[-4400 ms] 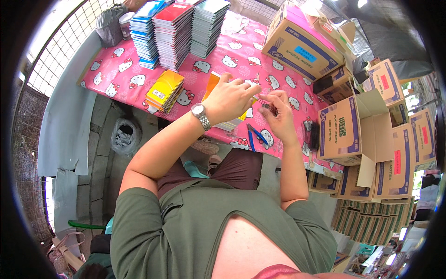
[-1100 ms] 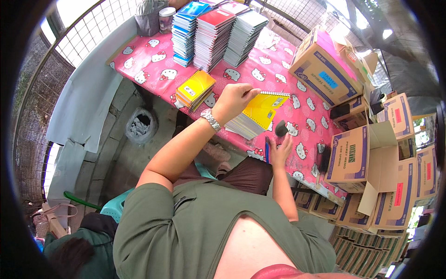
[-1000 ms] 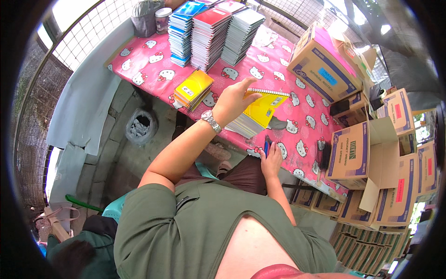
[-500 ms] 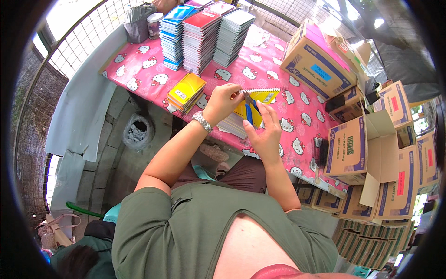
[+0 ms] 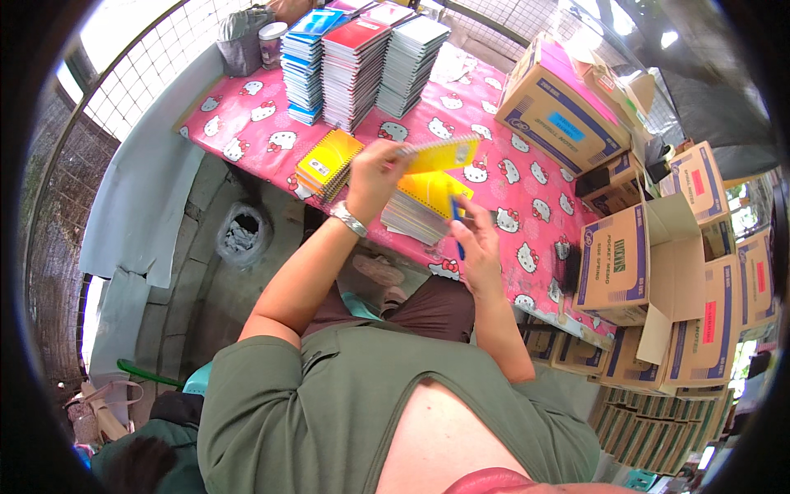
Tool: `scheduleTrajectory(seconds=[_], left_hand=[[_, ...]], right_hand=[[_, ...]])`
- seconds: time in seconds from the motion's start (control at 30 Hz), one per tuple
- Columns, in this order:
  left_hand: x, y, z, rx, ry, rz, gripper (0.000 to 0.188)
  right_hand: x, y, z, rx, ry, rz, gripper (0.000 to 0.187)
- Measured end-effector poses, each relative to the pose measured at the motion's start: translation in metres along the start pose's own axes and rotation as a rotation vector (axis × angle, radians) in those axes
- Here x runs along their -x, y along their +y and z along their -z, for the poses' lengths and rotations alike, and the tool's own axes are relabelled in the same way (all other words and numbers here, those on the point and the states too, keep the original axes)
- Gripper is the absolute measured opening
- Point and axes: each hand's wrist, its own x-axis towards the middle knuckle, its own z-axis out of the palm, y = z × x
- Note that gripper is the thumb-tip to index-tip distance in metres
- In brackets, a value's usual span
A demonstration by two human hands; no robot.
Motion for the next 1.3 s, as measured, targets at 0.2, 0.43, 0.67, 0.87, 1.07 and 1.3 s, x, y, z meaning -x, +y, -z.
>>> scheduleTrajectory(seconds=[0.2, 0.43, 0.67, 0.87, 1.07, 1.3], left_hand=[[-0.006, -0.096, 0.103, 0.234, 0.193, 0.647, 0.03], [0.015, -0.111, 0.132, -1.037, 0.058, 0.483, 0.033], [-0.007, -0.004, 0.038, -0.376, -0.264, -0.209, 0.025], [0.014, 0.039, -0.016, -0.632, -0.987, -0.514, 0.025], [0.003, 0.034, -0.018, -0.53, -0.939, -0.503, 0.026], [-0.014, 0.044, -0.02, -0.567, -1.184, -0.388, 0.026]], right_hand=[[0.028, 0.117, 0.103, 0.898, 0.193, 0.119, 0.051], [0.004, 0.146, 0.202, 1.098, 0.449, 0.189, 0.039], [0.025, 0.171, 0.327, 1.777, 0.684, -0.466, 0.029], [0.015, 0.155, 0.331, 1.683, 0.638, -0.286, 0.02], [-0.013, 0.106, 0.255, 1.277, 0.598, 0.387, 0.031], [-0.016, 0.031, 0.09, 0.667, 0.178, 0.319, 0.029]])
